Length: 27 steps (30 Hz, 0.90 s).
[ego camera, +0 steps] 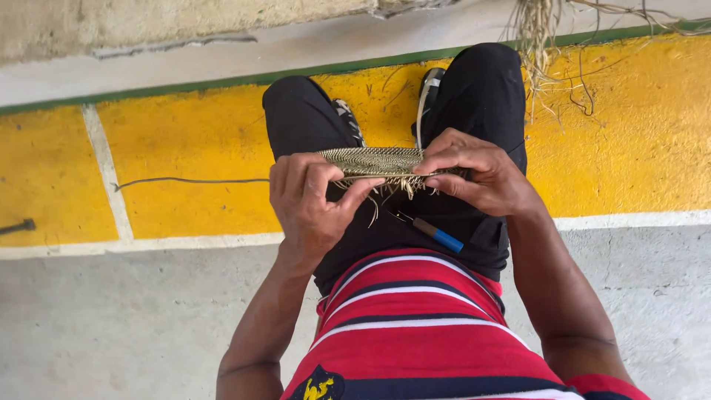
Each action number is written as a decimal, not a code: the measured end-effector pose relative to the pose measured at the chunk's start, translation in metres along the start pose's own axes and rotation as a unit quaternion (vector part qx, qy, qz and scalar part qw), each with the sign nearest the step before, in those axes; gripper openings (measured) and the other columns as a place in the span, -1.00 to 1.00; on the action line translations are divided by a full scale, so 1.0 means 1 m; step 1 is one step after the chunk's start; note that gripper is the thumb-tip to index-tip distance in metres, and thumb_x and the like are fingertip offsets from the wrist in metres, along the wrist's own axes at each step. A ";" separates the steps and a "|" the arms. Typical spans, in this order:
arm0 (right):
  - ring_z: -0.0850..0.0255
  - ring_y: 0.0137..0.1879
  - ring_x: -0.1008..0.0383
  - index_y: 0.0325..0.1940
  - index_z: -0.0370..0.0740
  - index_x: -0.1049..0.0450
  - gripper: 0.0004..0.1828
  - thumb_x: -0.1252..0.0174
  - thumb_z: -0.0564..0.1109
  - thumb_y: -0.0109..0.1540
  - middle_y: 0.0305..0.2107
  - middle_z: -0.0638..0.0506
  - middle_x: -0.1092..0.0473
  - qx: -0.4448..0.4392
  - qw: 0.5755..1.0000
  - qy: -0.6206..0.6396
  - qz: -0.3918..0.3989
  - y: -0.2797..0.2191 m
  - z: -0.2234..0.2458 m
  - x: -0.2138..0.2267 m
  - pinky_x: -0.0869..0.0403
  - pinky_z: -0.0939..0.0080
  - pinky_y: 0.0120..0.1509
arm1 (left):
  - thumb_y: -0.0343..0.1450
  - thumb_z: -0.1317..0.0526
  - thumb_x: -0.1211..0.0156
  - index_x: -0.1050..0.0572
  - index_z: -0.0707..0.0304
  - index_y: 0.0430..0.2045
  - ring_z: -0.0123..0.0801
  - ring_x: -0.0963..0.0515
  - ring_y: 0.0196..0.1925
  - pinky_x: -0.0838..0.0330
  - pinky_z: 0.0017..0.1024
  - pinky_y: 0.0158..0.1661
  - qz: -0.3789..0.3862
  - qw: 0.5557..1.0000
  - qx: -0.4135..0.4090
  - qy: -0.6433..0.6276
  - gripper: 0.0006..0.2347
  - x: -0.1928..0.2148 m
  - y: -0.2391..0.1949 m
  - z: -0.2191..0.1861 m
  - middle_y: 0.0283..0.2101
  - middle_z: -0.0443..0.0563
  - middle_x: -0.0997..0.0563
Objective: The recorder is weaving a basket or circular mat using dried plant fibers and a small wooden tool.
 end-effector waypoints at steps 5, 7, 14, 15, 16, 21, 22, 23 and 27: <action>0.28 -0.02 -0.49 0.04 -0.16 -0.60 -0.67 -0.30 -0.40 0.22 -0.14 0.02 -0.46 -0.029 0.998 0.042 -0.023 0.002 -0.004 0.003 -0.50 0.31 0.05 | 0.26 -0.01 -0.69 -0.35 0.17 -0.45 -0.24 -0.39 -0.29 -0.24 -0.26 -0.25 -0.005 0.999 0.035 -0.040 -0.53 -0.018 -0.015 0.013 -0.36 -0.05 -0.37; 0.29 -0.01 -0.49 0.05 -0.16 -0.59 -0.68 -0.30 -0.38 0.24 -0.15 0.03 -0.47 -0.015 0.999 0.037 -0.026 0.006 -0.005 0.005 -0.51 0.31 0.06 | 0.27 -0.01 -0.64 -0.38 0.20 -0.41 -0.23 -0.40 -0.27 -0.25 -0.24 -0.20 -0.016 1.000 0.007 -0.022 -0.55 -0.012 0.006 0.003 -0.33 -0.03 -0.39; 0.34 -0.03 -0.45 0.12 -0.19 -0.55 -0.73 -0.27 -0.30 0.33 -0.10 0.04 -0.44 -0.019 0.996 0.062 -0.062 0.018 -0.015 0.013 -0.48 0.35 0.00 | 0.36 -0.05 -0.54 -0.40 0.18 -0.45 -0.24 -0.38 -0.25 -0.20 -0.25 -0.15 0.005 0.999 0.036 -0.011 -0.60 -0.031 0.022 0.011 -0.34 -0.04 -0.37; 0.34 -0.03 -0.45 0.12 -0.19 -0.55 -0.73 -0.27 -0.30 0.33 -0.10 0.04 -0.44 -0.019 0.996 0.061 -0.064 0.020 -0.018 0.013 -0.48 0.35 0.00 | 0.36 -0.05 -0.54 -0.40 0.18 -0.45 -0.24 -0.38 -0.25 -0.20 -0.25 -0.15 0.005 0.999 0.035 -0.013 -0.60 -0.029 0.030 0.010 -0.34 -0.04 -0.37; 0.36 -0.04 -0.45 0.15 -0.17 -0.45 -0.68 -0.29 -0.29 0.33 -0.12 0.07 -0.42 -0.041 0.988 0.131 -0.077 0.021 -0.022 0.015 -0.48 0.35 0.00 | 0.40 -0.03 -0.47 -0.46 0.16 -0.38 -0.24 -0.40 -0.19 -0.19 -0.24 -0.08 0.013 1.000 0.020 -0.015 -0.67 -0.028 0.037 0.009 -0.29 -0.04 -0.43; 0.39 -0.06 -0.43 0.19 -0.14 -0.23 -0.54 -0.33 -0.32 0.34 -0.14 0.06 -0.40 -0.059 0.976 0.191 -0.090 0.023 -0.037 0.021 -0.46 0.34 0.07 | 0.45 -0.03 -0.36 -0.56 0.04 -0.34 -0.32 -0.47 -0.11 -0.12 -0.22 0.00 0.059 0.997 -0.007 -0.044 -0.79 -0.035 0.059 -0.005 -0.26 -0.17 -0.59; 0.38 -0.04 -0.43 0.20 -0.13 -0.22 -0.51 -0.33 -0.33 0.34 -0.14 0.05 -0.40 -0.060 0.978 0.183 -0.082 0.024 -0.038 0.023 -0.46 0.34 0.09 | 0.45 0.00 -0.35 -0.58 0.04 -0.33 -0.34 -0.47 -0.12 -0.12 -0.24 -0.01 0.100 0.993 0.014 -0.057 -0.81 -0.037 0.060 -0.007 -0.26 -0.20 -0.62; 0.37 -0.02 -0.43 0.22 -0.13 -0.21 -0.49 -0.33 -0.34 0.33 -0.13 0.05 -0.40 -0.061 0.980 0.174 -0.074 0.024 -0.039 0.025 -0.46 0.34 0.11 | 0.44 0.02 -0.34 -0.60 0.05 -0.31 -0.35 -0.47 -0.13 -0.12 -0.25 -0.02 0.140 0.987 0.034 -0.070 -0.83 -0.041 0.062 -0.008 -0.26 -0.23 -0.64; 0.37 0.01 -0.44 0.21 -0.14 -0.25 -0.51 -0.33 -0.23 0.29 -0.11 0.09 -0.40 -0.022 0.979 0.202 -0.022 0.042 -0.034 0.036 -0.49 0.34 0.08 | 0.46 0.07 -0.31 -0.61 0.06 -0.24 -0.34 -0.46 -0.13 -0.11 -0.24 -0.01 0.176 0.978 0.023 -0.113 -0.86 -0.038 0.063 -0.010 -0.24 -0.25 -0.64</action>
Point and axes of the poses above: each hand's wrist, its own y-axis towards the middle knuckle, its own x-axis out of the back of the hand, z = x × y, the point moved 3 cm from there along y, towards the middle knuckle
